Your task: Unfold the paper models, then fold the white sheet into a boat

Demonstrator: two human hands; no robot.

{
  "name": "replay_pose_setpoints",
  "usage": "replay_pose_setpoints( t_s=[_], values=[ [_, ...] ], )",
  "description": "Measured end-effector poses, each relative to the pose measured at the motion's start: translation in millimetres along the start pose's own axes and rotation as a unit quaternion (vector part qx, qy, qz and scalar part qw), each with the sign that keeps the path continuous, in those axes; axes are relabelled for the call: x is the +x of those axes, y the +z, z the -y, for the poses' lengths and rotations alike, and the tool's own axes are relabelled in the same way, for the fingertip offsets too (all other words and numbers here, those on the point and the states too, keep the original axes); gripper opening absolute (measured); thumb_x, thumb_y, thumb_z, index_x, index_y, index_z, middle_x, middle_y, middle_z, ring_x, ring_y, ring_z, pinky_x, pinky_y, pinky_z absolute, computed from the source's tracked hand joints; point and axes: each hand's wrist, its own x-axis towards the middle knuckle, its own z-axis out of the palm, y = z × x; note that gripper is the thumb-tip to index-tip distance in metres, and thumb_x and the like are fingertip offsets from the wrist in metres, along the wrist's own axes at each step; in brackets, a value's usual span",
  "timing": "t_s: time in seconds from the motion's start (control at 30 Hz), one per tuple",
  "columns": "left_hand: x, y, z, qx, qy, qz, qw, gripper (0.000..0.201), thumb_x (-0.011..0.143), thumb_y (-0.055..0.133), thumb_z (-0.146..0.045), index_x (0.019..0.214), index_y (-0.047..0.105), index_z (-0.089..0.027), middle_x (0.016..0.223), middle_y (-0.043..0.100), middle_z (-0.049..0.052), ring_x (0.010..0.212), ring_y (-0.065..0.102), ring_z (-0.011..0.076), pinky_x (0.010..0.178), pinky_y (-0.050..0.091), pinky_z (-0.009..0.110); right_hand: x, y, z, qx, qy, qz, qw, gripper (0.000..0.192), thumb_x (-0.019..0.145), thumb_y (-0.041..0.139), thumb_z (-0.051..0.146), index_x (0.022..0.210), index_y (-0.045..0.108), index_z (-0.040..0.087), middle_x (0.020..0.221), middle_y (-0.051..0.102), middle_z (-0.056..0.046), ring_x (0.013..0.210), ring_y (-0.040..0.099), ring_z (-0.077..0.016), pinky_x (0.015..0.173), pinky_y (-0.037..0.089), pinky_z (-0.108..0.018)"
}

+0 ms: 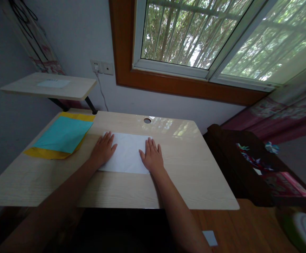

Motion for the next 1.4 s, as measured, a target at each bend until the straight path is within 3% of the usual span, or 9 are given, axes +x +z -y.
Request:
replay_pose_setpoints(
  t_s=[0.13,0.3,0.47,0.6,0.7,1.03,1.4],
  values=[
    [-6,0.1,12,0.005,0.021,0.005,1.0,0.061,0.103,0.033,-0.04,0.151,0.043,-0.004,0.163,0.035,0.02,0.154,0.028,0.0299,0.126,0.021,0.045,-4,-3,-4,0.0,0.012,0.017,1.0,0.067,0.105,0.031,0.052,0.159,0.031,0.012,0.167,0.024,-0.015,0.156,0.021,-0.0285,0.124,0.017,-0.057],
    [-7,1.1,10,0.004,0.018,-0.003,1.0,0.06,0.102,0.034,-0.039,0.152,0.042,-0.007,0.163,0.035,0.019,0.154,0.029,0.0295,0.126,0.022,0.046,5,-15,4,0.002,0.006,0.026,1.0,0.063,0.104,0.037,0.047,0.158,0.033,0.014,0.167,0.025,-0.015,0.156,0.019,-0.0323,0.123,0.016,-0.061],
    [-7,0.6,8,0.003,0.014,-0.003,1.0,0.06,0.102,0.036,-0.04,0.153,0.041,-0.01,0.163,0.034,0.018,0.153,0.03,0.0292,0.125,0.022,0.048,24,-21,51,0.044,-0.067,-0.015,0.997,0.061,0.106,0.036,0.043,0.157,0.035,0.011,0.165,0.029,-0.015,0.156,0.023,-0.0294,0.126,0.017,-0.055],
    [-7,-1.7,8,0.001,0.017,-0.007,1.0,0.059,0.102,0.036,-0.04,0.153,0.042,-0.011,0.163,0.036,0.017,0.154,0.029,0.0286,0.125,0.022,0.047,32,-7,88,0.075,-0.116,-0.013,0.99,0.061,0.106,0.036,0.045,0.155,0.038,0.009,0.165,0.03,-0.015,0.155,0.025,-0.0284,0.126,0.021,-0.052],
    [-8,-3.1,8,0.008,0.017,-0.009,1.0,0.058,0.102,0.035,-0.04,0.152,0.043,-0.011,0.163,0.036,0.017,0.154,0.029,0.029,0.126,0.021,0.048,33,6,98,0.08,-0.117,-0.012,0.99,0.061,0.106,0.037,0.046,0.154,0.041,0.008,0.164,0.032,-0.017,0.154,0.028,-0.0281,0.126,0.022,-0.05],
    [-9,-3.4,8,0.019,0.019,-0.01,1.0,0.057,0.103,0.035,-0.039,0.154,0.041,-0.013,0.163,0.034,0.017,0.153,0.03,0.0287,0.125,0.021,0.053,27,8,75,0.069,-0.09,-0.019,0.993,0.065,0.104,0.039,0.051,0.155,0.039,0.01,0.164,0.031,-0.016,0.154,0.028,-0.0272,0.126,0.022,-0.049],
    [-9,-5.8,21,0.035,0.031,0.037,0.998,0.062,0.103,0.033,-0.042,0.155,0.037,-0.009,0.166,0.029,0.017,0.155,0.026,0.0284,0.125,0.02,0.052,6,4,28,0.03,-0.054,-0.01,0.998,0.069,0.104,0.036,0.052,0.158,0.034,0.009,0.166,0.026,-0.015,0.155,0.026,-0.0288,0.126,0.021,-0.05]
  ],
)
